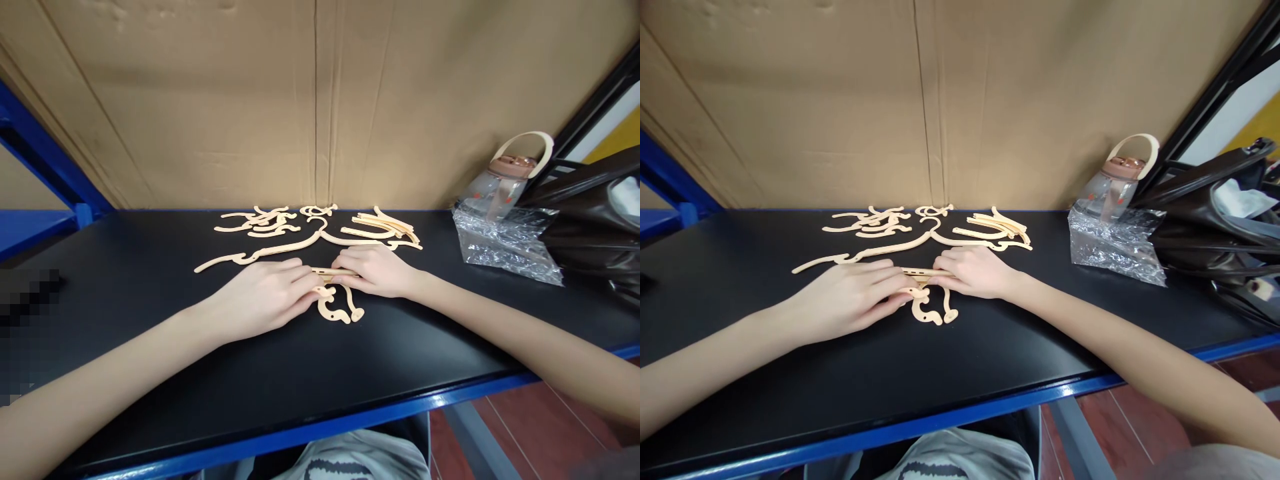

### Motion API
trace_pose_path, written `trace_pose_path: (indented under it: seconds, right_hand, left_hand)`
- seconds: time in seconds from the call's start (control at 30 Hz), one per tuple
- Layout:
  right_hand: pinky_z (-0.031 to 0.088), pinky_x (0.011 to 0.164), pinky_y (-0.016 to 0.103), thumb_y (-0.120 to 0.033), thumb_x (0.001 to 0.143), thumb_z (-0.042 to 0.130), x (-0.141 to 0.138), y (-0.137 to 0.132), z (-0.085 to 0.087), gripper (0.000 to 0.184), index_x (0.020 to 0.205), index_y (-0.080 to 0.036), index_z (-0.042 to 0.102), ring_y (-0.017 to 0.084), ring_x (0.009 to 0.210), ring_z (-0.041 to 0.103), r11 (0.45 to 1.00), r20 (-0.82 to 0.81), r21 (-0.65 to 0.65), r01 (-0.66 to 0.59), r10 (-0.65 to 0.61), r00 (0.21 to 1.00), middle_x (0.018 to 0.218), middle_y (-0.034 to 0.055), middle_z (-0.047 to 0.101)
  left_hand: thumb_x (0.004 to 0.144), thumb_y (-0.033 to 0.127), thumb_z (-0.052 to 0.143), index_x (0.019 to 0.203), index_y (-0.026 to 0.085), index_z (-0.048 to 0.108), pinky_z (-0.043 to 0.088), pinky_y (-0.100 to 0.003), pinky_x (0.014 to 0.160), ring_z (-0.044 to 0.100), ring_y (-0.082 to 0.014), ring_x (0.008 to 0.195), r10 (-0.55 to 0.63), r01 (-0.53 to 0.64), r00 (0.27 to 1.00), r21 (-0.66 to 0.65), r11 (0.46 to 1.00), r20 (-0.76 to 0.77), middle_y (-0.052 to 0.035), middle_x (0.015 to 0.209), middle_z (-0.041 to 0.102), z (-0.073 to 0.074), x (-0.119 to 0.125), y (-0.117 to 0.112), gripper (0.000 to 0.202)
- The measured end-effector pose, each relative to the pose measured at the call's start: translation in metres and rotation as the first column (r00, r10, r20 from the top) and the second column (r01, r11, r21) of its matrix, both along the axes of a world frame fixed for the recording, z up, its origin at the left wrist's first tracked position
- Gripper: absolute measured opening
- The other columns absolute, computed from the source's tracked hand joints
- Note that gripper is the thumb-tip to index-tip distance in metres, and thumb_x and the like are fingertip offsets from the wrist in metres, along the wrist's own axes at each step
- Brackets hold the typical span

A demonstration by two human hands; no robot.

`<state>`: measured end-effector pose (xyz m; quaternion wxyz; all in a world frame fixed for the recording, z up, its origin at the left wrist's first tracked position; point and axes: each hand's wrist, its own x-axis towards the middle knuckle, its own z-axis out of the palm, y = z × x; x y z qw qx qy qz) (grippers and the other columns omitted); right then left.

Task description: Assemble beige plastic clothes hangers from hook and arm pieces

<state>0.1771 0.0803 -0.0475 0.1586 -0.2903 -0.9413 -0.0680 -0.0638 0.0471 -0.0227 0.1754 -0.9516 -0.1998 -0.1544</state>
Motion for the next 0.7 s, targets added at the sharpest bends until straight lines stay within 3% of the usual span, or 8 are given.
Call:
trace_pose_path:
  seconds: [0.17,0.33,0.7]
  right_hand:
    - [0.035,0.066,0.026,-0.047,0.099,0.034,0.000,0.000,0.000,0.042,0.096,-0.016,0.063,0.016,0.077,0.060,1.000,-0.006,-0.019,-0.004,0.004,1.000,0.086,0.0048,0.066]
    - [0.037,0.067,0.026,-0.044,0.099,0.035,0.000,-0.001,0.002,0.039,0.099,-0.017,0.063,0.017,0.080,0.062,0.994,-0.065,-0.101,0.029,-0.036,0.997,0.090,0.0039,0.069]
    - [0.038,0.067,0.027,-0.041,0.100,0.032,-0.001,-0.001,0.003,0.039,0.099,-0.017,0.063,0.018,0.081,0.064,0.993,-0.044,-0.097,0.069,-0.073,0.996,0.091,0.0043,0.070]
  left_hand:
    - [0.099,0.031,0.038,0.097,0.018,0.063,0.040,-0.027,0.061,0.058,-0.0158,0.074,0.057,-0.058,0.998,-0.120,0.991,-0.014,-0.0017,0.081,0.061,-0.007,-0.004,0.007,0.028]
    - [0.097,0.037,0.040,0.101,0.021,0.062,0.041,-0.025,0.062,0.057,-0.0154,0.080,0.126,-0.121,0.992,-0.231,0.965,0.005,-0.0013,0.090,0.061,-0.004,-0.007,0.011,0.027]
    - [0.093,0.040,0.045,0.111,0.024,0.061,0.045,-0.028,0.070,0.059,-0.0175,0.091,0.107,-0.104,0.994,-0.281,0.954,-0.002,-0.0028,0.105,0.061,-0.003,-0.008,0.008,0.029]
